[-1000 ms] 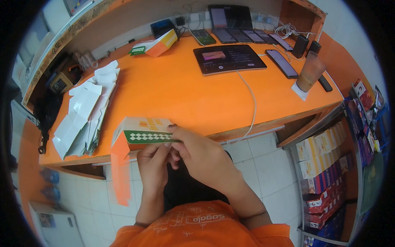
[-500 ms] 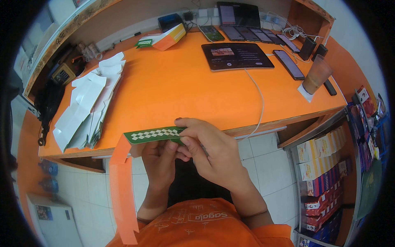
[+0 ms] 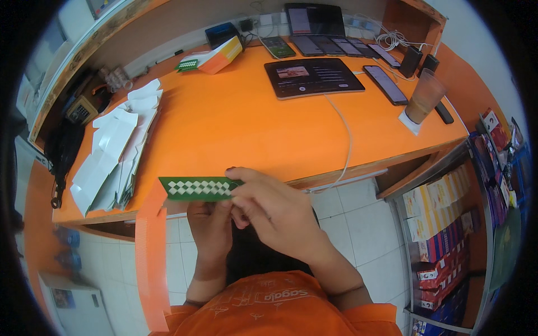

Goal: The person folds flat cardboard pieces into small rectangular boxes, aligning edges and creasing folds. They stack the finished boxes on the orange counter. A tablet and several phones are visible on the counter.

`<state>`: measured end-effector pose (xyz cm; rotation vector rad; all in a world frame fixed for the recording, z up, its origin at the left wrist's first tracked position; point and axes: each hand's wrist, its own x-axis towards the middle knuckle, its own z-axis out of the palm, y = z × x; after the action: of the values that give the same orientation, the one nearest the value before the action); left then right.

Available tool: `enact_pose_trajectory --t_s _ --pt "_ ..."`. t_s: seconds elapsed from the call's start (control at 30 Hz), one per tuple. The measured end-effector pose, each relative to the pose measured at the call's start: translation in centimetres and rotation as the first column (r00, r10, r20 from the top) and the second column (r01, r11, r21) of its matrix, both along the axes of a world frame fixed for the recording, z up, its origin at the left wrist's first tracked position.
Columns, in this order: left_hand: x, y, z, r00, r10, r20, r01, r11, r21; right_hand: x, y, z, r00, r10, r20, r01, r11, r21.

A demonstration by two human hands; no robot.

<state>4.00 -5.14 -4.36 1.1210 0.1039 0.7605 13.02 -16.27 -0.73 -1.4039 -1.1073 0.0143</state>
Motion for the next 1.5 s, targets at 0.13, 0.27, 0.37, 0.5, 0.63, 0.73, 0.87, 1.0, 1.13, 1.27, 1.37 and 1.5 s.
enact_pose_trajectory --t_s 0.13,0.27,0.37,0.5,0.63,0.73,0.87,1.0,1.13,1.27,1.37,1.5 --pt "-0.1 0.3 -0.1 1.000 0.014 -0.021 -0.014 1.000 0.014 0.8 0.0 0.5 0.981 0.013 0.192 -0.009 1.000 -0.019" --pt "-0.6 0.2 0.2 0.998 -0.044 0.039 0.041 0.996 0.078 1.6 -0.1 0.8 0.979 0.200 -0.033 -0.198 0.979 0.055" --pt "-0.6 0.0 0.3 0.988 -0.057 0.142 0.037 0.990 0.138 2.2 0.0 0.7 0.984 0.127 0.123 -0.118 0.990 -0.072" --pt "-0.6 0.5 0.4 0.970 0.231 -0.073 -0.209 0.951 0.226 8.3 1.0 0.8 0.891 0.379 0.249 -0.339 0.922 -0.188" --pt "-1.1 1.7 0.5 0.938 0.239 -0.251 -0.161 0.942 0.295 22.7 3.6 0.6 0.889 -0.286 0.358 0.340 0.936 -0.097" --pt "-1.4 2.2 0.4 0.912 0.158 -0.377 -0.024 0.941 0.337 29.5 4.5 -1.9 0.684 -0.422 0.595 0.643 0.734 -0.219" --pt "-1.0 2.6 -0.6 0.855 0.256 -0.451 -0.024 0.888 0.458 31.3 5.2 -3.8 0.620 -0.348 0.703 0.719 0.611 -0.332" --pt "-0.8 3.7 -2.4 0.836 0.407 -0.367 -0.044 0.718 0.695 30.4 5.5 -4.1 0.624 -0.340 0.703 0.732 0.570 -0.373" --pt "-0.2 5.4 -3.9 0.677 0.718 -0.161 -0.078 0.287 0.955 31.3 5.1 -3.9 0.652 -0.463 0.601 0.696 0.680 -0.230" --pt "1.5 5.9 -4.6 0.575 0.778 -0.253 -0.091 0.369 0.925 31.5 4.9 -4.3 0.641 -0.411 0.648 0.688 0.682 -0.249" --pt "2.4 5.7 -4.6 0.620 0.774 -0.127 -0.099 0.238 0.966 31.0 5.3 -4.7 0.639 -0.367 0.676 0.699 0.643 -0.312" --pt "2.8 5.5 -4.2 0.567 0.806 -0.168 -0.153 0.303 0.941 31.2 5.3 -4.4 0.610 -0.388 0.691 0.709 0.656 -0.257"
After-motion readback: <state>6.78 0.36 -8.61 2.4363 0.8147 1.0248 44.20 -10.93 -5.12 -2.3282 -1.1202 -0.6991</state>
